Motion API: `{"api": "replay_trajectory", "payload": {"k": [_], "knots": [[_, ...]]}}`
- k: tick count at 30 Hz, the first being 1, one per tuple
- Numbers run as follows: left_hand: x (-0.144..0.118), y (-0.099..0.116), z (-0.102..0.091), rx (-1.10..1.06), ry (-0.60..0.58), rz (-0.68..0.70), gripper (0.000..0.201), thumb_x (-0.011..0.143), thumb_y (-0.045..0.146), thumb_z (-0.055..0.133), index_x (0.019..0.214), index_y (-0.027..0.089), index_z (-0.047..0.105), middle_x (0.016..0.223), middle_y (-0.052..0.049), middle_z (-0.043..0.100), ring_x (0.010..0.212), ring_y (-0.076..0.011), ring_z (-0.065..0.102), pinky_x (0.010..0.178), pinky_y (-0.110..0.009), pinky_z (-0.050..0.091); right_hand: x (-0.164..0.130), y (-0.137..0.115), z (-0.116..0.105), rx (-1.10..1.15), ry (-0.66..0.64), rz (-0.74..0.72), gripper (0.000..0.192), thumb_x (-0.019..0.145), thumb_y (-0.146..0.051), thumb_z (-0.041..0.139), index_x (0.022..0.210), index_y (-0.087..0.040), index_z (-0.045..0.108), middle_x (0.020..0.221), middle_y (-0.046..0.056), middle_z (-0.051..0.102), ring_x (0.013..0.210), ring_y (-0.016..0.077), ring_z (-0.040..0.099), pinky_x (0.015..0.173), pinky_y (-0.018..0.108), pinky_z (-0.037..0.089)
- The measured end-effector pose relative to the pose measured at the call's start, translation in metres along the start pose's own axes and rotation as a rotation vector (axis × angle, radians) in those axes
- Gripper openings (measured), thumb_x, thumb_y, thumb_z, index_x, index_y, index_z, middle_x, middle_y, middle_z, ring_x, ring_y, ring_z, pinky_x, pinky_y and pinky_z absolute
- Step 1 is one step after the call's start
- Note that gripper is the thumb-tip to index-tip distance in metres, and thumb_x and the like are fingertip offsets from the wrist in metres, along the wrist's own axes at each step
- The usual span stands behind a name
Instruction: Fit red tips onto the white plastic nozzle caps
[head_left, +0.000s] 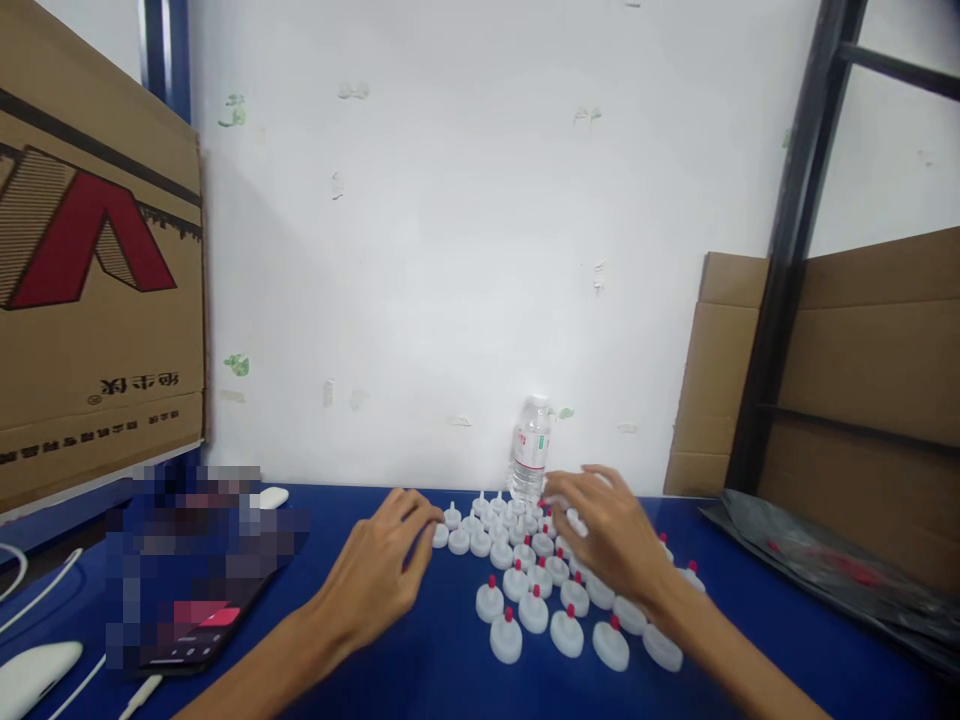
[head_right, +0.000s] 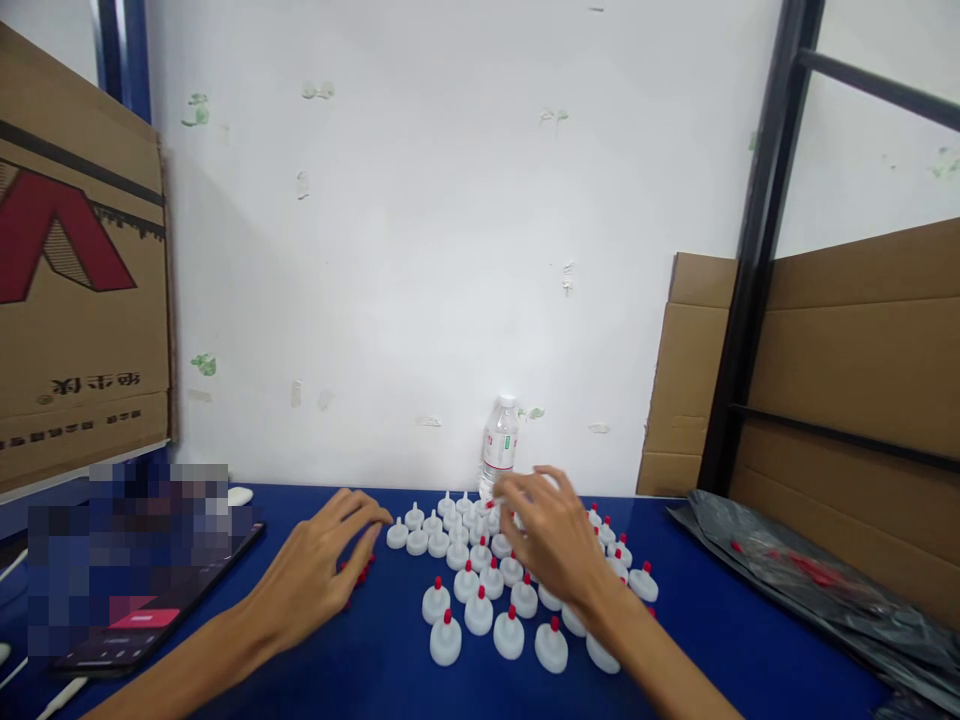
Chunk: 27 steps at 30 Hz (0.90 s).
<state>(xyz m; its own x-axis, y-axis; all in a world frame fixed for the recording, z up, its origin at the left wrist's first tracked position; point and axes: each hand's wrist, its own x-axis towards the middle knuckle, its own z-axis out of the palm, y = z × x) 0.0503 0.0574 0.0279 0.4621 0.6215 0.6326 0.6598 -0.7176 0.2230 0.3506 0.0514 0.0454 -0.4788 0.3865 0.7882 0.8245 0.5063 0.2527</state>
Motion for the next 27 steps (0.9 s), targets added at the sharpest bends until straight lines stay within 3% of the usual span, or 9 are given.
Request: {"api": "replay_trajectory", "payload": {"k": [4, 7, 11, 20, 27], "knots": [[0.000, -0.018, -0.007, 0.006, 0.023, -0.118, 0.025, 0.094, 0.023, 0.037, 0.099, 0.023, 0.061, 0.111, -0.006, 0.059, 0.088, -0.0223, 0.061, 0.071, -0.035, 0.049, -0.014, 0.064, 0.002, -0.147, -0.079, 0.313, 0.013, 0.098, -0.030, 0.050, 0.099, -0.022, 0.061, 0.100, 0.006, 0.075, 0.084, 0.0222, 0.069, 0.096, 0.045, 0.045], [-0.001, -0.023, -0.008, -0.007, -0.026, -0.150, 0.031, 0.092, 0.022, 0.032, 0.100, 0.023, 0.062, 0.112, -0.005, 0.059, 0.076, -0.0197, 0.060, 0.069, -0.036, 0.047, -0.030, 0.105, 0.007, -0.237, -0.153, 0.449, 0.020, 0.096, -0.038, 0.052, 0.096, -0.022, 0.064, 0.109, 0.009, 0.072, 0.098, 0.0274, 0.066, 0.088, 0.040, 0.048], [0.001, -0.026, -0.002, 0.097, -0.084, -0.245, 0.033, 0.099, 0.030, 0.032, 0.094, 0.023, 0.064, 0.103, -0.006, 0.064, 0.094, -0.0247, 0.060, 0.074, -0.036, 0.045, -0.056, 0.142, 0.015, -0.321, -0.242, 0.603, 0.025, 0.092, -0.040, 0.055, 0.095, -0.021, 0.071, 0.110, 0.012, 0.069, 0.104, 0.0319, 0.063, 0.084, 0.039, 0.046], [-0.002, -0.033, 0.014, 0.098, -0.185, -0.284, 0.026, 0.096, 0.028, 0.044, 0.087, 0.023, 0.068, 0.092, -0.006, 0.069, 0.095, -0.0244, 0.061, 0.078, -0.033, 0.045, -0.109, 0.184, 0.022, -0.373, -0.593, 0.985, 0.022, 0.084, -0.029, 0.057, 0.092, -0.019, 0.075, 0.091, 0.017, 0.075, 0.088, 0.0352, 0.072, 0.069, 0.037, 0.048], [-0.003, -0.035, 0.023, 0.109, -0.221, -0.326, 0.023, 0.092, 0.036, 0.053, 0.092, 0.022, 0.071, 0.093, -0.007, 0.070, 0.093, -0.0262, 0.063, 0.078, -0.036, 0.045, -0.115, 0.195, 0.022, -0.281, -0.700, 1.083, 0.022, 0.079, -0.028, 0.058, 0.091, -0.023, 0.077, 0.094, 0.016, 0.076, 0.092, 0.0359, 0.073, 0.071, 0.038, 0.051]]}}
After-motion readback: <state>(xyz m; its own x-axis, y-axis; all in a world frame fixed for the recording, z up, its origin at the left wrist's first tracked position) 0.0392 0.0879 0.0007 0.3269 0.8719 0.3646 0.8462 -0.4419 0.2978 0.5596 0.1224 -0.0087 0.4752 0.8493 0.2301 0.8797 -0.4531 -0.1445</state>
